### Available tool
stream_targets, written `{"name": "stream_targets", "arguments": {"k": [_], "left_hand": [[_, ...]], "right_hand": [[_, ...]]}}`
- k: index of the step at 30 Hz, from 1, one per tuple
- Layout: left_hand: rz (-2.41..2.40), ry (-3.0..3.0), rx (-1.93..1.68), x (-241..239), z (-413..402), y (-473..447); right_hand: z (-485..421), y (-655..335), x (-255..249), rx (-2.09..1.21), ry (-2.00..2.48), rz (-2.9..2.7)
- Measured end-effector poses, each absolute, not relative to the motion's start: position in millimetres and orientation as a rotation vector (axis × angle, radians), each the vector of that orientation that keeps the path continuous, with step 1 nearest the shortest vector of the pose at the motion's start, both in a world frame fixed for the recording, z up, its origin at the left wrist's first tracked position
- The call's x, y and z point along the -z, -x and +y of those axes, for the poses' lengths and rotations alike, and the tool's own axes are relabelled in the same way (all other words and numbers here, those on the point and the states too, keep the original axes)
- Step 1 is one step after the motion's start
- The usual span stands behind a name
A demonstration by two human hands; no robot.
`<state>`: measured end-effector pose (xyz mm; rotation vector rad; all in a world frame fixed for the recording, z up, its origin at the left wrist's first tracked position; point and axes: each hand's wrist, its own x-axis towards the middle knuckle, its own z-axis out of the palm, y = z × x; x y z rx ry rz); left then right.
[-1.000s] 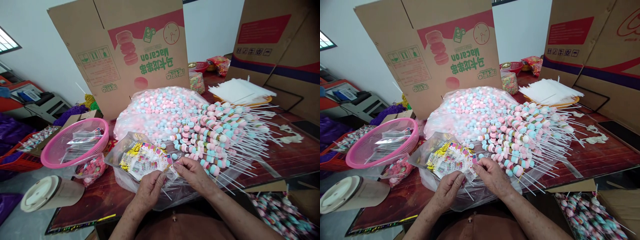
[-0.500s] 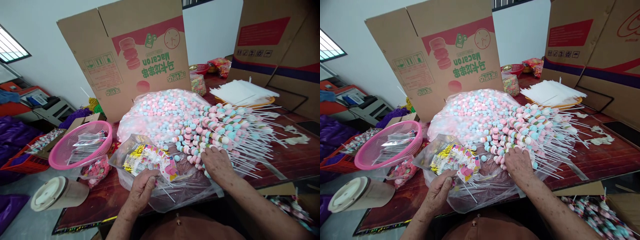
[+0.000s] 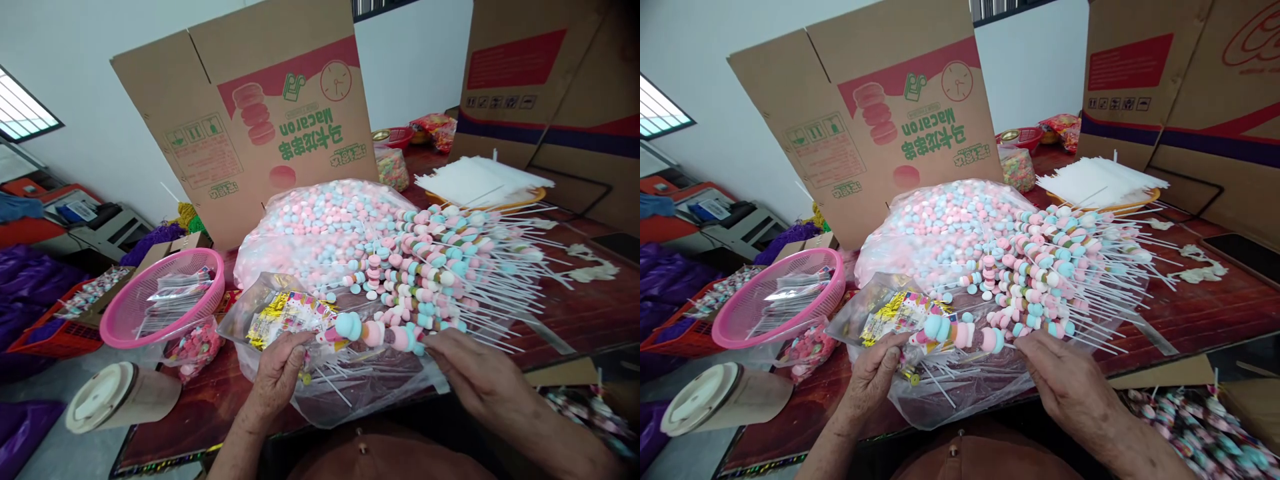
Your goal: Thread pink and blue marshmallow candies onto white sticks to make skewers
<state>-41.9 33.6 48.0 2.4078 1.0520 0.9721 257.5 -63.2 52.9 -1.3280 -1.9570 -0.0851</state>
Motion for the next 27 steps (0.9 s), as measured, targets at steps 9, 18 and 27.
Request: {"name": "stream_targets", "arguments": {"k": [9, 18, 27], "left_hand": [[0.991, -2.400, -0.905, -61, 31, 42], [1.024, -2.172, -0.751, -67, 32, 40], [1.052, -1.611, -0.647, -60, 28, 28]], "right_hand": [[-68, -271, -48, 0.191, 1.342, -1.903], [-73, -281, -40, 0.322, 1.320, -2.024], [-71, -265, -40, -0.492, 1.439, -1.498]]}}
